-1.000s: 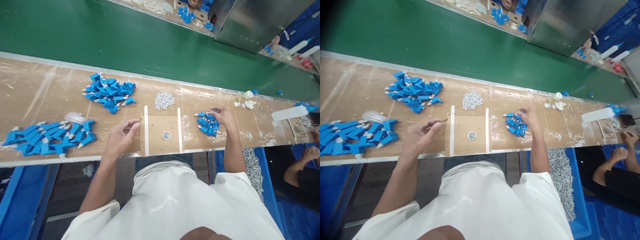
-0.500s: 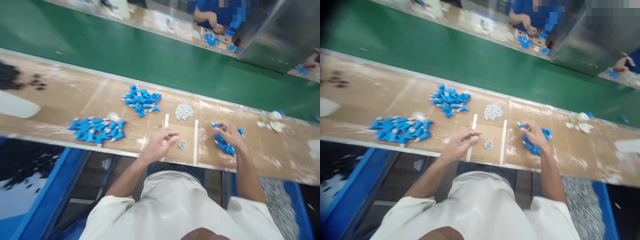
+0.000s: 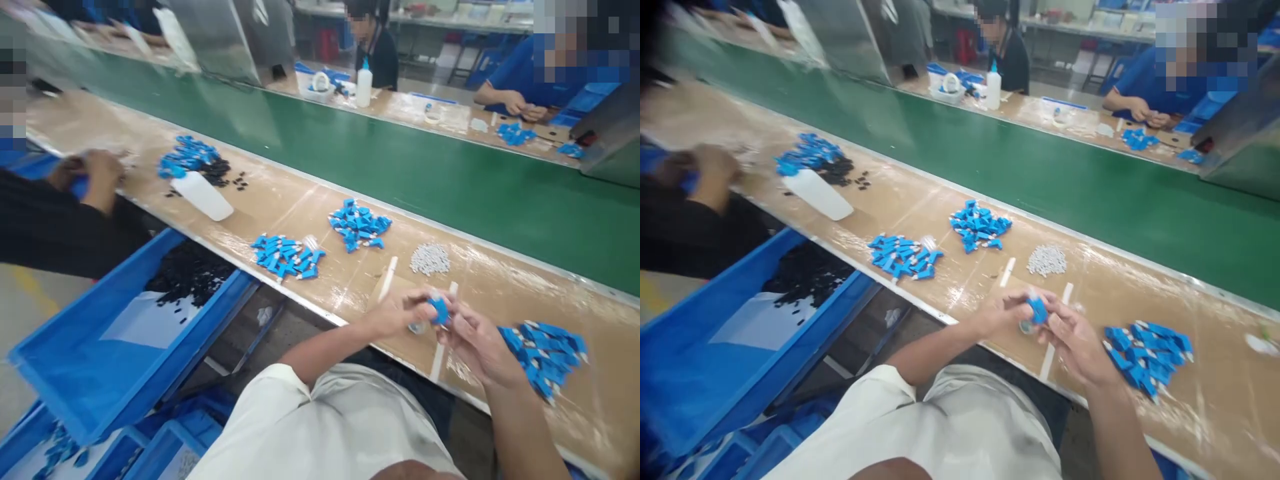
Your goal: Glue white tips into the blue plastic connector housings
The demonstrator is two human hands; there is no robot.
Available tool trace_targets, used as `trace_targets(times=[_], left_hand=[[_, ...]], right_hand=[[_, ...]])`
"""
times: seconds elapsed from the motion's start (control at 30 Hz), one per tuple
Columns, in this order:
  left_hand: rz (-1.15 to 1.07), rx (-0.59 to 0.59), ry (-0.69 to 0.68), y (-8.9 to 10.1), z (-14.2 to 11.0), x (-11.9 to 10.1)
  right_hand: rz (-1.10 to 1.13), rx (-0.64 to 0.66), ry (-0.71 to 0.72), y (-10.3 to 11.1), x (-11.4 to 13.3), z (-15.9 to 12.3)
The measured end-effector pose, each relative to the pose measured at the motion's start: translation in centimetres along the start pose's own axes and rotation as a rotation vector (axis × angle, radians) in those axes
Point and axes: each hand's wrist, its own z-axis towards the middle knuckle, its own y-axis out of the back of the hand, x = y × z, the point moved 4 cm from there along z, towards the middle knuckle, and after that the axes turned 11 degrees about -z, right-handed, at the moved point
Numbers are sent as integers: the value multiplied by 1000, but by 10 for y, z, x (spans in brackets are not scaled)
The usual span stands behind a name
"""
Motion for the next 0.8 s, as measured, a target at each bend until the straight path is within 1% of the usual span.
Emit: trace_targets(times=[0.07, 0.13, 0.23, 0.3, 0.37, 0.47, 0.53, 0.6, 0.7, 0.8], left_hand=[[-116, -110, 49, 11, -4, 4], [-221, -170, 88, 19, -7, 7], [-328, -163, 180, 22, -9, 12], [-361, -153, 216, 21, -10, 15], [-387, -161, 230, 21, -11, 18], [-427, -204, 222, 24, -12, 22], [-442, -239, 225, 28, -14, 23], [-452, -270, 248, 31, -15, 22], [-468, -316, 277, 34, -17, 20], [-481, -346, 273, 37, -19, 20]], right_hand=[[-13, -49, -1, 2, -1, -4], [-23, -76, -15, 5, -2, -8], [-31, -112, -42, 13, -6, -12], [-69, -145, -30, 17, -11, -13], [-153, -164, -7, 20, -18, -11], [-349, -183, 4, 22, -32, -5], [-463, -178, 8, 22, -40, -2], [-524, -150, 24, 19, -47, -1], [-557, -123, 46, 15, -53, 0], [-573, -143, 41, 11, -58, 2]])
